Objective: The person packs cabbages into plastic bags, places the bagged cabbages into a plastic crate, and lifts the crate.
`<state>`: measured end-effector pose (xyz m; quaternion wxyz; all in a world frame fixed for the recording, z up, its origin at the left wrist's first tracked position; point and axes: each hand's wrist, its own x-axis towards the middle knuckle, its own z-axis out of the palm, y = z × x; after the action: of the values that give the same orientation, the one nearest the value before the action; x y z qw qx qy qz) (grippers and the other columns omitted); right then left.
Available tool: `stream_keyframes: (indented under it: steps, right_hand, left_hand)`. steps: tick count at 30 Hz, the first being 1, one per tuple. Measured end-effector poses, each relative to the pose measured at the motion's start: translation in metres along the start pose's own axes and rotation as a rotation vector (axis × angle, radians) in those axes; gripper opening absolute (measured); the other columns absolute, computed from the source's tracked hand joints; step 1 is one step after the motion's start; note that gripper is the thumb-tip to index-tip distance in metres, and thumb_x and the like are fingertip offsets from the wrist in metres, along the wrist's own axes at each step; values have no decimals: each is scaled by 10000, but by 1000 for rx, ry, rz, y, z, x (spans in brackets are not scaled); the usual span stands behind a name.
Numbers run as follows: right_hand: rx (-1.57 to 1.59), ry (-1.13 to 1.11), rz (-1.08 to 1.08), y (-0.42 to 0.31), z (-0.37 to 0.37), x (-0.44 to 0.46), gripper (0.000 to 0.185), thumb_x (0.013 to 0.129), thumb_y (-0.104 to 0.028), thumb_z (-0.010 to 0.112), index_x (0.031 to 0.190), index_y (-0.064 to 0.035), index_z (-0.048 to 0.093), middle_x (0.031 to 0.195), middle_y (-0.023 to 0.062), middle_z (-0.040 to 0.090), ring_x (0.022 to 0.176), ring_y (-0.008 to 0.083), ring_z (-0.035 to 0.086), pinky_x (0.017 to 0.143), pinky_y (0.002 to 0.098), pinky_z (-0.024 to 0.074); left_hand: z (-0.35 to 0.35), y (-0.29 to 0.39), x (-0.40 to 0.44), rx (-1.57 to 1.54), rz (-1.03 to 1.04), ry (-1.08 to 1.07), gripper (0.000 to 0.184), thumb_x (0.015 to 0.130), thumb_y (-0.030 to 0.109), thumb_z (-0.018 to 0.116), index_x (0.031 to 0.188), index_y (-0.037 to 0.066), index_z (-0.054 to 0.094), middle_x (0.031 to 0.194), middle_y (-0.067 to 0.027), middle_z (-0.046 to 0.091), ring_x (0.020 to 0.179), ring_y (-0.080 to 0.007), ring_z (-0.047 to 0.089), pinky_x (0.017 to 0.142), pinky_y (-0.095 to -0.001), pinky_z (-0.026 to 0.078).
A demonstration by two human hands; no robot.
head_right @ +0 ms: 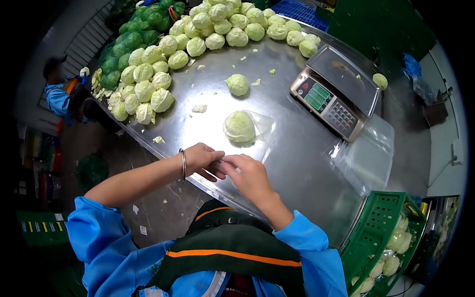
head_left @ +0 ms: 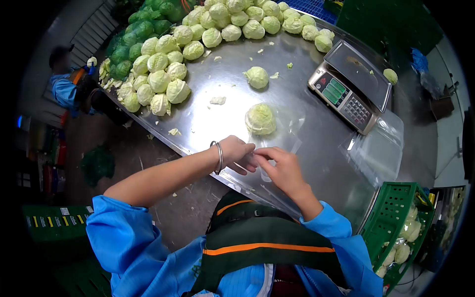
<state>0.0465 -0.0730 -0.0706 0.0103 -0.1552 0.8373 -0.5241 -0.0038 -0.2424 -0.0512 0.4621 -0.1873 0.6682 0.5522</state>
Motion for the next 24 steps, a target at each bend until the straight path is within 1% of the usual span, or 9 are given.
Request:
stream_keyframes:
  steps: [5, 9, 13, 14, 16, 18, 19, 22, 24]
  right_hand:
    - [132, -253, -76, 10, 10, 9, 142, 748, -158, 657, 755, -43, 574, 708, 87, 552, 645, 219, 564, 564, 318, 441]
    - [456, -717, 124, -46, -152, -59, 119, 768, -149, 632, 815, -50, 585, 722, 84, 573, 601, 183, 548, 531, 310, 426]
    - [317, -765, 859, 30, -206, -172, 199, 822, -129, 584, 1002, -48, 607, 750, 87, 600, 626, 190, 561, 563, 303, 457]
    - [-47, -939, 1147, 47, -178, -187, 370, 779, -197, 635, 1106, -39, 564, 971, 144, 630, 906, 240, 601, 780, 356, 481]
    - [-686, -1095, 763, 101, -181, -234, 639, 725, -136, 675, 1304, -44, 419, 1351, 190, 396, 1280, 317, 357, 1034, 402, 316]
    - [-280, -120, 693, 108, -127, -148, 721, 722, -57, 663, 1357, -32, 324, 1344, 196, 377, 1235, 335, 381, 1014, 399, 337]
    - [-495, 14, 200, 113, -104, -101, 710, 730, -47, 669, 1355, -51, 332, 1315, 182, 398, 1191, 325, 413, 972, 378, 370]
    - [-497, 43, -238, 98, -33, 6, 498, 741, -74, 695, 1198, -15, 507, 1238, 162, 473, 1107, 279, 488, 928, 353, 401]
    - [-194, 208, -156, 101, -31, 15, 375, 782, -77, 663, 1131, -4, 546, 1112, 142, 549, 974, 255, 542, 881, 335, 421]
  left_hand:
    - [-11, -15, 6, -109, 6, 36, 323, 900, 265, 520, 965, -44, 583, 890, -149, 651, 808, -236, 659, 649, -369, 575]
    - [-19, -21, 1, -134, 44, -33, 478, 898, 405, 506, 974, -60, 581, 883, -160, 652, 785, -230, 660, 654, -350, 566]
    - [-50, -32, -12, -104, -80, -130, 588, 881, 497, 497, 1002, -73, 578, 852, -156, 657, 751, -215, 662, 619, -318, 549]
    - [-67, -43, -8, -106, -111, -122, 560, 878, 467, 527, 1020, -73, 577, 831, -145, 661, 721, -206, 661, 602, -311, 543]
    - [-92, -92, 18, 545, 400, 397, 469, 819, 332, 648, 1104, -30, 560, 976, -161, 630, 853, -235, 631, 715, -338, 512]
    - [-86, -93, 38, 795, 833, 684, 500, 753, 258, 703, 1158, 13, 541, 1107, -163, 559, 989, -266, 553, 828, -365, 451]
    - [-78, -93, 47, 915, 1060, 822, 539, 720, 221, 731, 1185, 34, 531, 1172, -164, 524, 1058, -281, 514, 884, -379, 420]
    - [-46, -78, 89, 866, 1362, 590, 440, 686, 221, 749, 1089, 110, 612, 1251, -133, 451, 1151, -312, 398, 973, -419, 291]
    - [-36, -62, 86, 565, 1305, 661, 98, 766, 86, 647, 861, 107, 660, 990, -50, 627, 1070, -278, 481, 933, -411, 328]
